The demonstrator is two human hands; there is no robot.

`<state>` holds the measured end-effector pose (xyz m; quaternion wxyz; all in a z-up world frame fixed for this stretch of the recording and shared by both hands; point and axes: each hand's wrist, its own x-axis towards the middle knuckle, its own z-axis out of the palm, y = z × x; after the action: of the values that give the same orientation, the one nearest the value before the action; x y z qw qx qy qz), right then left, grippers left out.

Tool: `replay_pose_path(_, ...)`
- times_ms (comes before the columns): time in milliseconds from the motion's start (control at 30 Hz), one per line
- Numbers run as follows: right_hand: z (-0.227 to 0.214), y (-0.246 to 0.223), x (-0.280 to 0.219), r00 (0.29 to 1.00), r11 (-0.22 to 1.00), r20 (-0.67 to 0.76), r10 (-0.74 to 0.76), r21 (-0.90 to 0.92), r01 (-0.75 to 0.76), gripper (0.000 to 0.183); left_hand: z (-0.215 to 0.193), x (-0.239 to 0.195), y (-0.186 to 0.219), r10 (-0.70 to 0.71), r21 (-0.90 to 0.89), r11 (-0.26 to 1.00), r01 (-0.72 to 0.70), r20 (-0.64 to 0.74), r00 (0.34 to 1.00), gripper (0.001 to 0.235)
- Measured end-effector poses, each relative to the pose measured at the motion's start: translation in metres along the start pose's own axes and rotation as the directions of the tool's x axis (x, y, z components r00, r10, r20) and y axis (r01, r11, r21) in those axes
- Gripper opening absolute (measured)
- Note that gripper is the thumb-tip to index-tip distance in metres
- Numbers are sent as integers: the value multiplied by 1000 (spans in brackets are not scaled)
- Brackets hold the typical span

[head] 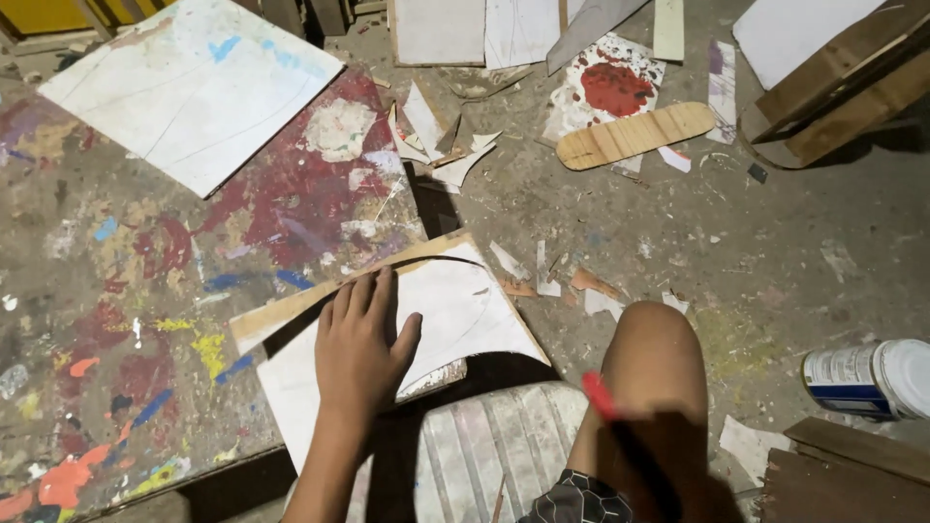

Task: Cutting a curved shape out of a thin wooden board using a utility knife

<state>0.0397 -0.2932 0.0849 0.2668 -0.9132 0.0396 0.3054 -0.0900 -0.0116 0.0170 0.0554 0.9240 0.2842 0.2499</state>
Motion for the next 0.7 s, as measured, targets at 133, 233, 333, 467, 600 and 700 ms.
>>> replay_pose_path(133,-52,-21,-54,918,911,-86,-388,-187,367,52,8,-9,13,-168,238,957,164,-3,986,70)
replay_pose_path(233,-51,-33,-41,916,909,-19,-401,-129,395,66,16,-7,23,-215,407,872,272,-181,960,65)
replay_pose_path(333,-51,-33,-28,772,758,30,-635,-171,630,66,31,-9,26,-455,325,834,446,-51,889,70)
replay_pose_path(467,-62,-43,-26,785,791,-96,-612,-53,610,57,32,0,32,-544,273,784,557,-130,829,62)
replay_pose_path(600,-77,-46,-19,870,777,-83,-487,413,474,61,24,1,40,-753,73,652,754,-51,656,67)
replay_pose_path(700,-80,-32,-7,814,767,3,-581,335,547,62,24,9,49,-819,13,567,823,-95,566,66)
